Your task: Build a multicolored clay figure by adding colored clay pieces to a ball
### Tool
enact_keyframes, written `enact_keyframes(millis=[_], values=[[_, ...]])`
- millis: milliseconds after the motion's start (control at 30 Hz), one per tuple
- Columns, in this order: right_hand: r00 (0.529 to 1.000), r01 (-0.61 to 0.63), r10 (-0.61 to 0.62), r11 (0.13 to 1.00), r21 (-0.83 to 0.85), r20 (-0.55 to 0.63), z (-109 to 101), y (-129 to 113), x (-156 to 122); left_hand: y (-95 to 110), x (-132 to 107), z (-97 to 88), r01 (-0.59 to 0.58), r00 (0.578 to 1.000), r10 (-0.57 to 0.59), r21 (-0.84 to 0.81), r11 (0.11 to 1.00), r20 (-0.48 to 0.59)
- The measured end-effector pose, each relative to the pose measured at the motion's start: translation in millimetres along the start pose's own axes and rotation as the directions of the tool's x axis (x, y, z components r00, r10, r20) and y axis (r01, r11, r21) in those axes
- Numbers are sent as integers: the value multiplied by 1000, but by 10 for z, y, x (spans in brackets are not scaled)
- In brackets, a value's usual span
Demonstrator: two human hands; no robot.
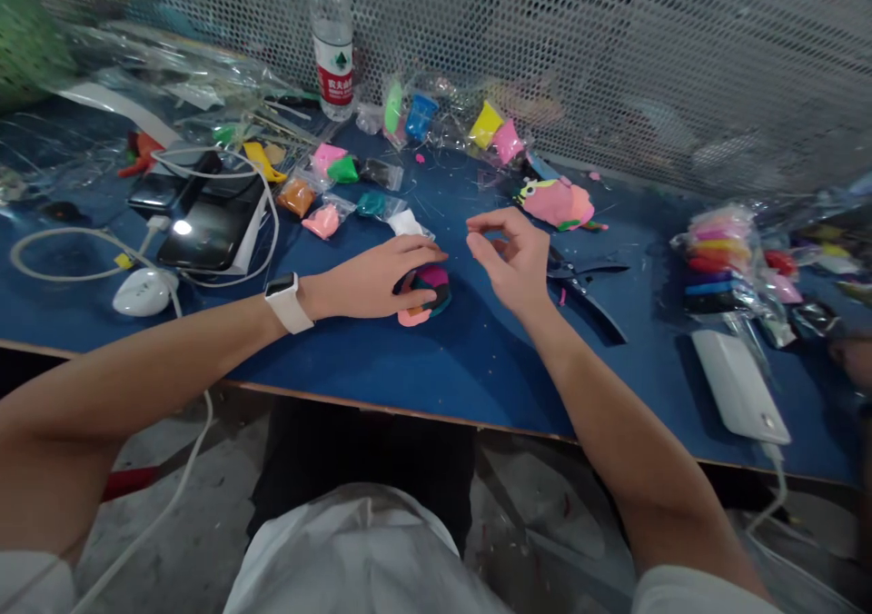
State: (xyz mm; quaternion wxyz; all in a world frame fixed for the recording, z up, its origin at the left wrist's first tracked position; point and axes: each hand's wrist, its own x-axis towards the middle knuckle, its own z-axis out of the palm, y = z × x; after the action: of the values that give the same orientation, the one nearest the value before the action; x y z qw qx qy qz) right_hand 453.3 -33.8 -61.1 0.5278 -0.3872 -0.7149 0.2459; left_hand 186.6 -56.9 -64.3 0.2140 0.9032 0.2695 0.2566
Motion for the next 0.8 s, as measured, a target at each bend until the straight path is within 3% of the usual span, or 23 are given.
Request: enact_keyframes(millis=[67,133,267,333,367,500,633,800], values=[[981,186,-178,975,-118,80,-80,-154,16,-24,6,13,-59,998,59,-34,998,19],[918,365,-315,909,-202,240,-170,-287,7,-42,13,24,-92,995,94,-67,994,33],[672,698,-541,691,-189,506,-286,-317,-177,-51,17,43,-69,997,72,-81,994,31],[574,790,-584,581,-198,574,-298,-228,-330,-49,16,63,-61,998,62,-73,996,22],[558,807,-588,549,-218,586,-298,-177,-403,-48,15,76,-63,998,64,-70,996,17],[619,756,-534,605,-251,576,-283,-61,-582,-56,15,131,-90,996,90,-48,995,2],[602,738,-465,635,-229,650,-263,-87,-609,-65,14,143,-100,995,100,-47,994,-17],[618,683,-368,690,-241,695,-242,-108,-635,-62,17,129,-106,994,107,-45,993,19]])
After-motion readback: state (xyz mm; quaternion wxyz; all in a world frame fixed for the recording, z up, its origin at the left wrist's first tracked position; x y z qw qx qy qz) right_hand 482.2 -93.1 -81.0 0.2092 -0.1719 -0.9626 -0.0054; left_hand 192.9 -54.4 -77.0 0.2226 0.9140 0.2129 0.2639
